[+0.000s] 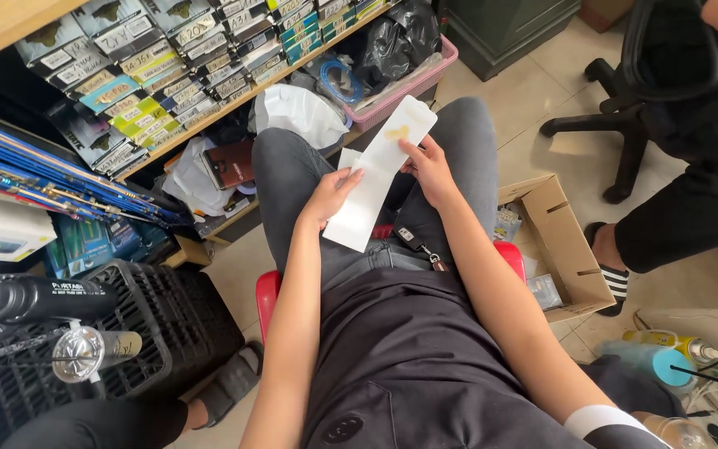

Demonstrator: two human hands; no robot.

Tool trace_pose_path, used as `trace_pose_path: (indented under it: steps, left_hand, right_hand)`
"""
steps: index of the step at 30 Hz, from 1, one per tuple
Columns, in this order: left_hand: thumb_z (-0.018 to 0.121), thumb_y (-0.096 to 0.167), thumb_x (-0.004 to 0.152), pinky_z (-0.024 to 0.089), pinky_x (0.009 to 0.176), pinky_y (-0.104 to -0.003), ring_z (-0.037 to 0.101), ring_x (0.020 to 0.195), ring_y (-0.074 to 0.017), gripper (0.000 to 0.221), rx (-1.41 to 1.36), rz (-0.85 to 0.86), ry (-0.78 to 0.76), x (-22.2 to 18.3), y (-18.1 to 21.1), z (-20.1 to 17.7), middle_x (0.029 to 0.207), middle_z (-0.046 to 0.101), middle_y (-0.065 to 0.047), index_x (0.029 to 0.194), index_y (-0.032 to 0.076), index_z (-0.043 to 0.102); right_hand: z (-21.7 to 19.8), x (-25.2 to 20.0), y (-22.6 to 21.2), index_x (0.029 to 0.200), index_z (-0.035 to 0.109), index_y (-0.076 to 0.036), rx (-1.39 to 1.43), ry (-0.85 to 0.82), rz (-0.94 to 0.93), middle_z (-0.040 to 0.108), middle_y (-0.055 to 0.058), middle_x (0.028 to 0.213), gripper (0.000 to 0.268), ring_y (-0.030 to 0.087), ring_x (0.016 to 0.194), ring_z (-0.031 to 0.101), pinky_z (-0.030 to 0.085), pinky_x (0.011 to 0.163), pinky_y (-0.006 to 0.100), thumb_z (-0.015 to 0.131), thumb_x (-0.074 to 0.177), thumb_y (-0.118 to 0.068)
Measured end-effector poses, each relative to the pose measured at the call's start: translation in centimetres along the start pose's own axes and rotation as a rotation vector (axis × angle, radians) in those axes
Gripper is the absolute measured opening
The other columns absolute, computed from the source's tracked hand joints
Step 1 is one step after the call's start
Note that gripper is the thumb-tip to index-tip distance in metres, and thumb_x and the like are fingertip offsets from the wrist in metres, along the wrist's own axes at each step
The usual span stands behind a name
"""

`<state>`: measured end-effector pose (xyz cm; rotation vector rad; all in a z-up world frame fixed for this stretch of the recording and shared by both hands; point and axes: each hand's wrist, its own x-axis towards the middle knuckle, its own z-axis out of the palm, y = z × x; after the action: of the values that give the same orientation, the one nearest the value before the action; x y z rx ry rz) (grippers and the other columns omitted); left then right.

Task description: A person is peeling the protective film off a new screen protector while sitting at a repair station.

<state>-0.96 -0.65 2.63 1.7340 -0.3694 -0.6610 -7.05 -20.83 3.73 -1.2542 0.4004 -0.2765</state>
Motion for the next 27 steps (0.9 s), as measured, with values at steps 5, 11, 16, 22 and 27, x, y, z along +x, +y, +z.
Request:
trace_pose_path:
  steps: [5, 11, 16, 22, 27]
  left_hand:
    - [0.068, 0.046, 0.100, 0.049, 0.104, -0.041, 0.064, 0.111, -0.0164, 0.043, -0.058, 0.037, 0.003, -0.8, 0.7, 0.1, 0.113, 0.074, -0.008, 0.121, 0.010, 0.073]
    - [0.071, 0.040, 0.098, 0.060, 0.083, -0.032, 0.070, 0.085, -0.0119, 0.031, -0.167, 0.035, -0.032, 0.7, -1.1, -0.1, 0.095, 0.077, -0.004, 0.112, 0.014, 0.077]
    - [0.074, 0.038, 0.096, 0.063, 0.074, -0.030, 0.072, 0.075, -0.0123, 0.029, -0.246, -0.008, -0.032, 0.9, -1.5, -0.1, 0.089, 0.077, -0.005, 0.111, 0.014, 0.077]
    - [0.072, 0.039, 0.097, 0.063, 0.073, -0.028, 0.072, 0.074, -0.0100, 0.025, -0.209, 0.028, 0.000, 0.5, -0.6, 0.0, 0.086, 0.077, -0.004, 0.106, 0.016, 0.077]
    - [0.072, 0.041, 0.097, 0.063, 0.075, -0.029, 0.072, 0.075, -0.0111, 0.028, -0.198, 0.015, 0.001, -0.8, 0.9, 0.2, 0.086, 0.077, -0.003, 0.108, 0.016, 0.078]
  right_hand:
    - [0.8, -1.2, -1.0, 0.113, 0.067, -0.005, -0.064, -0.072, 0.014, 0.069, 0.008, 0.083, 0.028, 0.013, 0.070, 0.069, 0.061, 0.070, 0.028, 0.078, 0.095, -0.023]
    - [0.7, -1.5, -0.9, 0.124, 0.064, -0.005, -0.148, -0.203, -0.014, 0.071, 0.011, 0.097, 0.040, 0.011, 0.078, 0.067, 0.057, 0.072, 0.026, 0.082, 0.089, -0.012]
    - [0.0, -1.0, 0.0, 0.152, 0.039, -0.016, -0.140, -0.211, -0.135, 0.068, 0.015, 0.112, 0.078, 0.011, 0.086, 0.067, 0.056, 0.075, 0.025, 0.082, 0.088, -0.003]
    - [-0.7, -0.3, 1.4, 0.153, 0.044, -0.025, -0.248, -0.330, -0.121, 0.071, 0.018, 0.111, 0.081, 0.012, 0.079, 0.068, 0.057, 0.072, 0.027, 0.084, 0.085, -0.003]
    - [-1.2, 0.5, 2.0, 0.154, 0.042, -0.020, -0.216, -0.290, -0.117, 0.071, 0.015, 0.117, 0.082, 0.009, 0.082, 0.067, 0.057, 0.074, 0.026, 0.084, 0.086, -0.004]
